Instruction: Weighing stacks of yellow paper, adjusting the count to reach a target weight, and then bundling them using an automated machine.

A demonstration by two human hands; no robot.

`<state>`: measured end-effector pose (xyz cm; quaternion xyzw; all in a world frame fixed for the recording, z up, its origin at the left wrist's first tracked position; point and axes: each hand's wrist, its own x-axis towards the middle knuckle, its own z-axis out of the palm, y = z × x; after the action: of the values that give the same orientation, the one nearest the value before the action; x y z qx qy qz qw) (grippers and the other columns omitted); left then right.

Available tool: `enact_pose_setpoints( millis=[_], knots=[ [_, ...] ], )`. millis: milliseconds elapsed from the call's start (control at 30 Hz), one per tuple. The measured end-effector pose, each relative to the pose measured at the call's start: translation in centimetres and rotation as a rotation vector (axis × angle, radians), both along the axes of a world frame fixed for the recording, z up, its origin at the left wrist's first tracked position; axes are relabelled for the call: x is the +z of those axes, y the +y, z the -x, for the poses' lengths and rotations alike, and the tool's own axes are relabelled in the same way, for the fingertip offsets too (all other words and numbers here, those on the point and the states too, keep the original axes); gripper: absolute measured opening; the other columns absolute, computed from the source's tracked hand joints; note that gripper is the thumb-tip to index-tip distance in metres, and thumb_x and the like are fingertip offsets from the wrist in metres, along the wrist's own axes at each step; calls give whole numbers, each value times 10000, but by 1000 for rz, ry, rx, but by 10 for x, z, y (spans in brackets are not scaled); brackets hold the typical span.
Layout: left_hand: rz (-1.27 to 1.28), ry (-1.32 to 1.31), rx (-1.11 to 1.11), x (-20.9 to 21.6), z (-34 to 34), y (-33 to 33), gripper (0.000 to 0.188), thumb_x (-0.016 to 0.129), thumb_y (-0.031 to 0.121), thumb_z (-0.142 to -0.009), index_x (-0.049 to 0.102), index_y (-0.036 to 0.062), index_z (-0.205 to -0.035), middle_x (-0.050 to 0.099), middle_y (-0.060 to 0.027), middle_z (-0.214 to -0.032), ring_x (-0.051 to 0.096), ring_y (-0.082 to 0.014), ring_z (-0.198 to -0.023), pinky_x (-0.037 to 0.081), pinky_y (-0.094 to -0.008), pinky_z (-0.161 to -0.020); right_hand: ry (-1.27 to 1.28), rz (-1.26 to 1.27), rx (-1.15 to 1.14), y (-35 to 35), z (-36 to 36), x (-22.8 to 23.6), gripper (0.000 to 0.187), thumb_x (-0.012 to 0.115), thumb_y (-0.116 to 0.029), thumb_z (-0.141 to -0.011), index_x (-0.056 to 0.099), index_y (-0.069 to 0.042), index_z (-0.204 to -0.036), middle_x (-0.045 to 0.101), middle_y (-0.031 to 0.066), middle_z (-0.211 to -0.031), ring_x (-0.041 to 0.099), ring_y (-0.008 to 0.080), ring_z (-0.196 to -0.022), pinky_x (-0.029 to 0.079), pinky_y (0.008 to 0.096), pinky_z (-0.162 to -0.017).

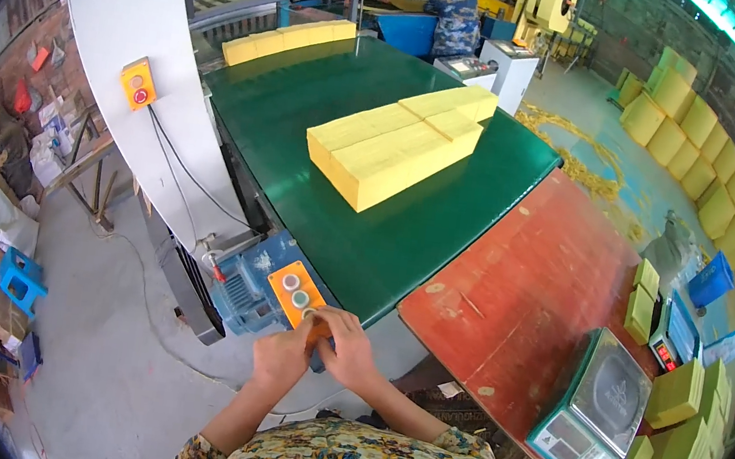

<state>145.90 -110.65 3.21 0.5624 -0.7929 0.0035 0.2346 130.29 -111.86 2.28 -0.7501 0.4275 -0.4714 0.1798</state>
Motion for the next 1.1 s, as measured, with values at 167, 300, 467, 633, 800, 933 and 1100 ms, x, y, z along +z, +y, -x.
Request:
enact_pose_setpoints(
  millis=[167,300,467,633,800,933,1100],
  knots=[
    [-13,3,6,-1,-4,0,420,655,212,-841,590,116,-1245,631,-101,-589,650,-283,-518,503,-424,-478,-11,-11,0,2,-6,4,469,608,14,-733,560,-22,-1198,602,173,-1209,548,378,-1135,445,447,-980],
    [-10,3,4,4,-4,0,412,647,222,-849,591,123,-1244,630,-104,-586,649,-284,-515,502,-425,-478,-13,-11,-12,3,-7,6,472,611,15,-729,559,-21,-1197,604,172,-1204,551,377,-1131,447,446,-976],
    [-1,-30,-39,7,2,-6,420,658,225,-840,592,124,-1242,631,-110,-589,651,-296,-526,503,-434,-490,-21,13,-48,-1,-2,1,460,622,14,-737,558,-17,-1191,600,179,-1210,551,382,-1132,455,442,-971],
    [-32,-80,-4,8,3,-12,462,701,220,-806,588,123,-1244,641,-114,-619,655,-311,-557,493,-450,-506,-56,47,-13,-9,-1,4,418,623,14,-770,556,-28,-1180,603,184,-1170,557,379,-1117,454,443,-963],
    [-24,-97,36,6,5,-14,475,703,211,-811,570,103,-1254,641,-116,-619,647,-318,-551,486,-448,-515,-53,75,-61,-13,-4,-6,404,627,11,-777,558,-39,-1172,610,163,-1161,566,359,-1110,457,427,-948],
    [-18,-128,21,4,3,-13,435,692,208,-827,565,93,-1226,646,-125,-631,652,-335,-569,495,-459,-523,-63,88,-67,-9,-5,-7,413,619,22,-769,551,-30,-1173,608,166,-1153,564,362,-1107,458,428,-946],
    [11,-110,-1,4,4,-13,430,692,206,-819,567,88,-1213,650,-139,-641,657,-342,-582,501,-469,-534,-69,95,-98,-6,-5,-7,434,613,35,-750,549,-22,-1175,607,174,-1147,567,369,-1086,459,432,-939]
  ],
)
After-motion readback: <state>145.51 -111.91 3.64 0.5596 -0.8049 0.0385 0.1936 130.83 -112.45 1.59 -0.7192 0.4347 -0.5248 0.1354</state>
